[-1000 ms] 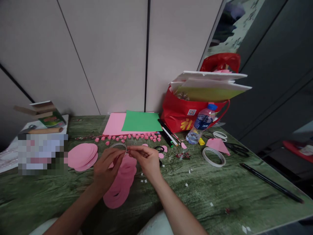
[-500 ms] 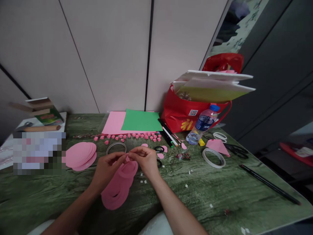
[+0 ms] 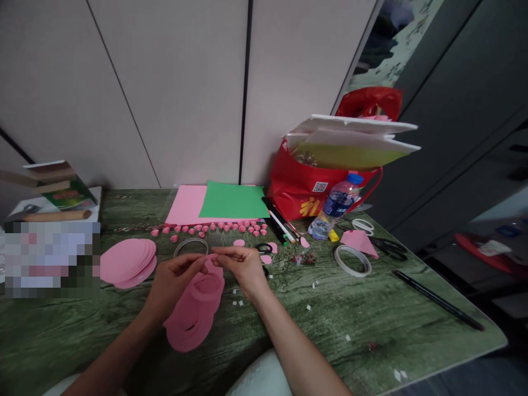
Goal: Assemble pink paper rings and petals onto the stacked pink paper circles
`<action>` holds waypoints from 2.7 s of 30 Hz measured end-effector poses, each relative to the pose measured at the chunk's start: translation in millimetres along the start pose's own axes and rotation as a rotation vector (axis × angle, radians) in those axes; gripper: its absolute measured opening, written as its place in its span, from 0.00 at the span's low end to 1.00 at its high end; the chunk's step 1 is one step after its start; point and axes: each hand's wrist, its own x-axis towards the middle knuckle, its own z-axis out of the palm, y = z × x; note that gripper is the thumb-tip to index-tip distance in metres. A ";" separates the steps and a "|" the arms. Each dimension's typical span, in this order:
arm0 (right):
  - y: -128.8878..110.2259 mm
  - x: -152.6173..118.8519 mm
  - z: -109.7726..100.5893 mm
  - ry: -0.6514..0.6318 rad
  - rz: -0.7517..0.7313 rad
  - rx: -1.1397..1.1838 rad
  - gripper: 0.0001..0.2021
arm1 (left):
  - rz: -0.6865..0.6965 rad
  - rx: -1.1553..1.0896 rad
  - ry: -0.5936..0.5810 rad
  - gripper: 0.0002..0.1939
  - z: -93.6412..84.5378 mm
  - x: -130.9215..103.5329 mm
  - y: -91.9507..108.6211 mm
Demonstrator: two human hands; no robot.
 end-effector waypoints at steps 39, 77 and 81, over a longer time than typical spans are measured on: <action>-0.1 -2.3 4.2 -0.010 -0.044 0.053 0.06 | -0.015 -0.019 -0.038 0.09 0.0 -1.6 -2.3; 1.1 -2.8 3.3 0.017 -0.010 0.061 0.12 | -0.029 -0.001 0.045 0.10 -0.6 -1.9 4.2; 0.6 -1.9 2.0 0.010 -0.028 0.028 0.10 | -0.034 -0.019 0.013 0.11 -0.2 -2.1 1.6</action>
